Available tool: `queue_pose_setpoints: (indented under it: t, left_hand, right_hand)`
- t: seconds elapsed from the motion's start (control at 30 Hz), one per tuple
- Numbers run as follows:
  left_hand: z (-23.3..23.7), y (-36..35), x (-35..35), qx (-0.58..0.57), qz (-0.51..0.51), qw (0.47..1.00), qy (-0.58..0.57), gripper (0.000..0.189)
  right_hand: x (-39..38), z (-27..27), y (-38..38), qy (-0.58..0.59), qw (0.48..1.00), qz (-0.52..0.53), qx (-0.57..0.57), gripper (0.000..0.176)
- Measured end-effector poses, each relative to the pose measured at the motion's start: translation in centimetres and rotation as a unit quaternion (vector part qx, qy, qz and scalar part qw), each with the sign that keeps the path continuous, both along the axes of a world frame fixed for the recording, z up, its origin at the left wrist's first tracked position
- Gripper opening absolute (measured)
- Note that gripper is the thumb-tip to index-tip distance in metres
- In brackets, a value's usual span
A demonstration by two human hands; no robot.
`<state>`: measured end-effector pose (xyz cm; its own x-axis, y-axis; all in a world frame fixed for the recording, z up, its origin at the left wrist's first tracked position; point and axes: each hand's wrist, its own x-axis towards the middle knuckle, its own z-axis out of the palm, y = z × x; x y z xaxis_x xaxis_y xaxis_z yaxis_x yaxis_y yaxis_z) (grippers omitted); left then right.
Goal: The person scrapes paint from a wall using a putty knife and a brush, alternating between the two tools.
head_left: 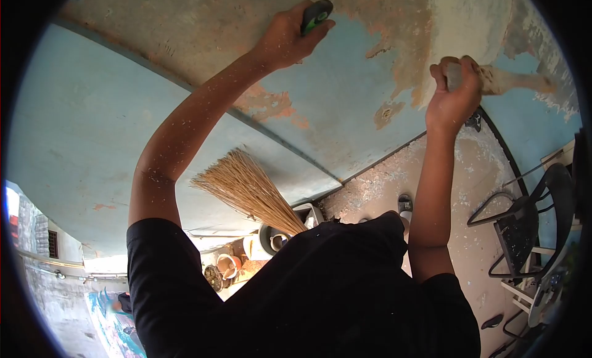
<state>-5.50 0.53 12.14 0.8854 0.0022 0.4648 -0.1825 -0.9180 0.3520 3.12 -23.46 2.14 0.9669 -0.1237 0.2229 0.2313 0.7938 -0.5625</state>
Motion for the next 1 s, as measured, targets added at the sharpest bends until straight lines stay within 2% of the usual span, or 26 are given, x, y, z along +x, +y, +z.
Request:
queue_pose_setpoints:
  t: [0.03,0.1,0.13,0.17,0.23,0.27,0.3,0.33,0.37,0.43,0.47,0.53,0.57,0.63,0.67,0.73,0.8,0.83,0.87,0.93,1.0]
  left_hand:
    - [0.6,-0.4,-0.4,-0.014,0.019,1.0,-0.015,0.036]
    - [1.0,0.6,-0.5,0.073,0.003,0.988,-0.137,0.04]
    - [1.5,-0.3,-1.9,-0.03,0.046,0.997,-0.06,0.035]
    - [1.5,-1.5,-3.1,-0.166,0.026,0.986,-0.011,0.029]
    - [-0.7,-3.1,-4.7,-0.238,-0.052,0.969,-0.037,0.016]
    - [-1.8,-4.0,-5.8,-0.275,-0.072,0.959,-0.019,0.022]
    - [-2.9,-5.4,-6.4,-0.298,-0.093,0.95,-0.012,0.031]
    - [-4.6,-6.6,-6.8,-0.325,-0.093,0.941,0.004,0.035]
    - [-6.4,-8.0,-6.6,-0.334,-0.119,0.935,-0.004,0.037]
    - [-10.4,-10.6,-5.7,-0.351,-0.126,0.927,0.029,0.035]
    - [-12.3,-12.2,-5.2,-0.381,-0.13,0.913,0.063,0.032]
    - [-15.6,-15.7,-3.4,-0.429,-0.126,0.886,0.122,0.024]
    - [-17.5,-17.4,-2.6,-0.439,-0.134,0.878,0.136,0.026]
    - [-20.7,-20.4,-1.1,-0.431,-0.124,0.876,0.176,0.026]
    - [-22.2,-22.1,-0.5,-0.426,-0.112,0.881,0.171,0.028]
    - [-24.2,-25.3,0.7,-0.436,-0.088,0.878,0.175,0.035]
    - [-25.1,-28.5,2.0,-0.451,-0.055,0.869,0.193,0.034]
    - [-25.4,-30.1,2.6,-0.462,-0.04,0.862,0.204,0.032]
    - [-26.0,-31.7,3.1,-0.469,-0.018,0.858,0.21,0.029]
    - [-29.2,-33.7,4.2,-0.438,0.011,0.868,0.232,0.028]
    - [-30.6,-36.4,4.9,-0.367,0.064,0.888,0.269,0.027]
  right_hand:
    - [0.2,-0.9,-0.8,-0.005,1.0,0.0,-0.008,0.021]
    - [-0.4,-4.0,-1.9,0.02,0.988,0.025,-0.15,0.027]
    - [-0.4,-6.7,-1.9,0.02,0.98,0.027,-0.198,0.033]
    - [-1.0,-9.2,-2.4,0.021,0.955,0.058,-0.291,0.036]
    - [-2.8,-16.3,-3.6,0.092,0.88,0.146,-0.442,0.046]
    - [-4.3,-19.6,-4.3,0.17,0.849,0.214,-0.453,0.048]
    - [-6.5,-23.8,-5.1,0.233,0.836,0.217,-0.447,0.05]
    - [-9.2,-24.8,-7.0,0.268,0.819,0.21,-0.461,0.051]
    - [-10.8,-28.0,-9.0,0.264,0.76,0.226,-0.549,0.054]
    - [-14.7,-28.2,-13.0,0.365,0.737,0.203,-0.531,0.05]
    - [-15.6,-29.0,-15.0,0.375,0.737,0.187,-0.529,0.05]
    - [-16.3,-31.5,-19.1,0.435,0.767,0.24,-0.405,0.044]
    - [-16.1,-32.1,-20.8,0.441,0.769,0.229,-0.402,0.044]
    - [-15.8,-32.8,-24.0,0.563,0.766,0.156,-0.269,0.05]
    - [-15.6,-33.0,-25.5,0.599,0.766,0.105,-0.209,0.046]
    - [-15.0,-33.8,-29.9,0.608,0.766,0.075,-0.194,0.045]
    - [-14.0,-35.5,-34.7,0.627,0.755,0.047,-0.186,0.047]
    - [-13.0,-37.7,-37.7,0.64,0.744,0.039,-0.189,0.049]
    - [-12.1,-41.3,-41.4,0.615,0.764,0.074,-0.18,0.052]
    - [-8.1,-40.9,-46.8,0.653,0.731,0.036,-0.193,0.056]
    - [-3.8,-45.0,-53.1,0.667,0.719,0.022,-0.193,0.058]
